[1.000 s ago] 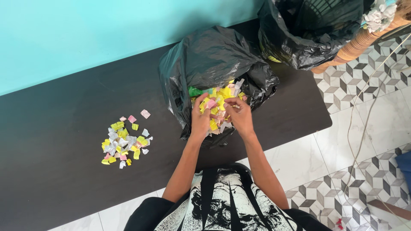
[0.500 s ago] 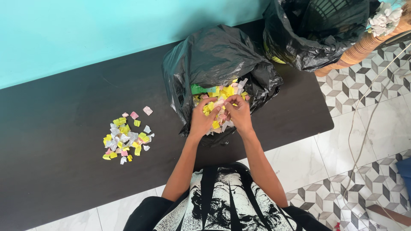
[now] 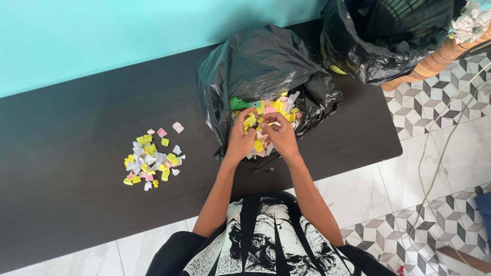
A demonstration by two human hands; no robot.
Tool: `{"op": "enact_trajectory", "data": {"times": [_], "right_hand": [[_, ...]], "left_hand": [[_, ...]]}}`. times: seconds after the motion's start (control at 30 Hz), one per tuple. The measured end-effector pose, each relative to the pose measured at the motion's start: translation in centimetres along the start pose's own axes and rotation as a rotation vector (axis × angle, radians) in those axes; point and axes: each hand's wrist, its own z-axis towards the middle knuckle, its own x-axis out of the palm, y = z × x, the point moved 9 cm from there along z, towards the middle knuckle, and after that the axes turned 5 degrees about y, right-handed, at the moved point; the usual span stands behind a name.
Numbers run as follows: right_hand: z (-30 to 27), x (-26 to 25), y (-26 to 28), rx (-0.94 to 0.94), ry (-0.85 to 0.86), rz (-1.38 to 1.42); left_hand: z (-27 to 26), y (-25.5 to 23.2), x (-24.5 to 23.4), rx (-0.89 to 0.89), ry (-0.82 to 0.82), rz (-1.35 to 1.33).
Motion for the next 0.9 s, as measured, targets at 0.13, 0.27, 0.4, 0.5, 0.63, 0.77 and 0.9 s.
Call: {"op": "enact_trajectory", "data": {"times": [0.13,0.27,0.4,0.5,0.63,0.77,0.9], "right_hand": [[0.7,0.9,-1.4,0.072,0.017,0.098],[1.6,0.4,-3.1,0.082,-0.033,0.147],[2.0,-0.5,-3.1,-0.001,-0.097,0.200],[1.9,-0.7,-2.2,-0.038,-0.107,0.194],[1.6,-0.6,-1.3,-0.025,-0.107,0.184],[1.3,-0.5,-1.3,-0.038,-0.091,0.169],[1.1,-0.4,-2.7,0.034,-0.055,0.162]], "left_hand": [[-0.2,-0.4,0.9,-0.065,0.107,0.012],[-0.5,0.1,0.9,-0.190,0.158,0.026],[-0.3,-4.1,-0.2,0.290,0.022,0.282],[-0.1,-3.6,-1.7,0.229,-0.100,0.338],[0.3,-1.9,-2.4,0.040,-0.119,0.243],[0.3,-2.4,-2.0,0.106,-0.072,0.185],[0.1,-3.6,-1.5,0.226,-0.028,0.242]]}}
